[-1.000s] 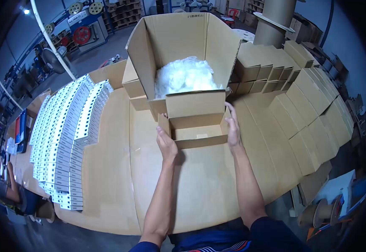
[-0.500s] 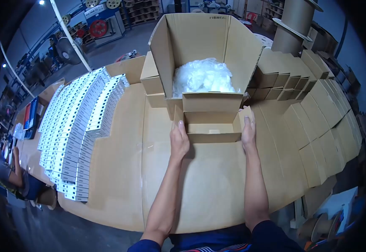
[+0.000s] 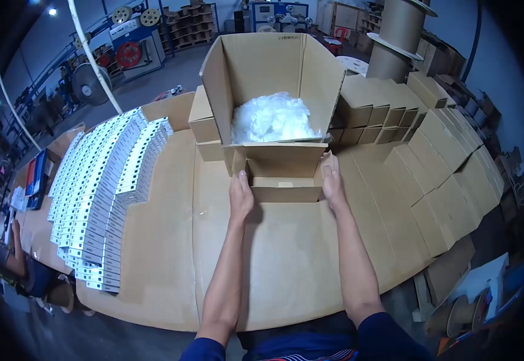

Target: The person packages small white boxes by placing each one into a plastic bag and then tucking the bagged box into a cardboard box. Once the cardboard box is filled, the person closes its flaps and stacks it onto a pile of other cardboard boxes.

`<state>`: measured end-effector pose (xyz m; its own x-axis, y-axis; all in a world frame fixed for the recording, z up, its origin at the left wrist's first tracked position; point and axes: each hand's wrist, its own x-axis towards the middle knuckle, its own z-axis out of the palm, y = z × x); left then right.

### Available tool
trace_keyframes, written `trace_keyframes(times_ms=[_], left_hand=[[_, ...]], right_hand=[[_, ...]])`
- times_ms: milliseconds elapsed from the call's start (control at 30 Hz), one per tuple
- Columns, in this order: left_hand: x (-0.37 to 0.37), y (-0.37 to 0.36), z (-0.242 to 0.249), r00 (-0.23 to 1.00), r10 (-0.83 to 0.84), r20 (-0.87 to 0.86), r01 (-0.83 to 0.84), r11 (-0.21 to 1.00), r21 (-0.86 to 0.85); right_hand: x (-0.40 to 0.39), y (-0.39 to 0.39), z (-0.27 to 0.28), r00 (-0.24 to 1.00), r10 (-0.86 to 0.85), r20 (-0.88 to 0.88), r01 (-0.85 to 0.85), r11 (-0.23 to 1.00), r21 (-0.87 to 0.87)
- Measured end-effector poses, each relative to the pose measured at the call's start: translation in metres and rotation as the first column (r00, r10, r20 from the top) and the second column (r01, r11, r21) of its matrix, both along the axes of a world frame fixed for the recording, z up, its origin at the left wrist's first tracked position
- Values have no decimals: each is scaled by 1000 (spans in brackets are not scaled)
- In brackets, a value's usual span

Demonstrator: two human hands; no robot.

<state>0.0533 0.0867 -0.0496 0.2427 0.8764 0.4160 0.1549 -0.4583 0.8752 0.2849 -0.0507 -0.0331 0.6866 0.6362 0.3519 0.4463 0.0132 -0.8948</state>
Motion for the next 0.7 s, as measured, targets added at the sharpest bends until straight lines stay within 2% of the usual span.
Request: trace_keyframes(times_ms=[100,133,233,267,367,400,500,533,633,667,700], left_hand=[[-7,-7,22,997,-71,-21,69,993,-93],[-13,-4,25,983,-76,-165,54,989,-137],[-16,-31,41,992,-23,-121,20,999,-28],[-18,-36,42,993,-117,-2,117,989,-86],[-18,-35,35,993,16,-120,10,977,214],[-17,-31,34,992,56,-113,-19,950,310],[-20,-32,30,993,72,-94,-80,993,-86],[-17,-37,34,996,90,-3,-90,994,-66],[-3,-39,42,997,48,66,-48,999,-15],[1,-44,47,996,69,50,-68,997,-23],[2,-43,43,997,73,38,-73,997,3]], right_hand=[[-7,-10,29,1000,5,-29,-10,988,-154],[-7,-9,33,1000,3,-20,-6,990,-142],[-3,-6,36,1000,-1,7,2,995,-99],[-1,-4,33,1000,-2,15,3,997,-78],[-4,-1,25,999,2,37,0,998,-57],[-1,0,24,999,2,54,1,998,-56],[4,2,19,989,68,-135,-70,997,-16],[1,8,17,995,41,-95,-31,994,108],[-12,11,31,986,-160,54,161,987,-7],[-21,11,42,950,-311,11,308,934,-183],[-21,17,38,940,-338,-42,334,939,-85]])
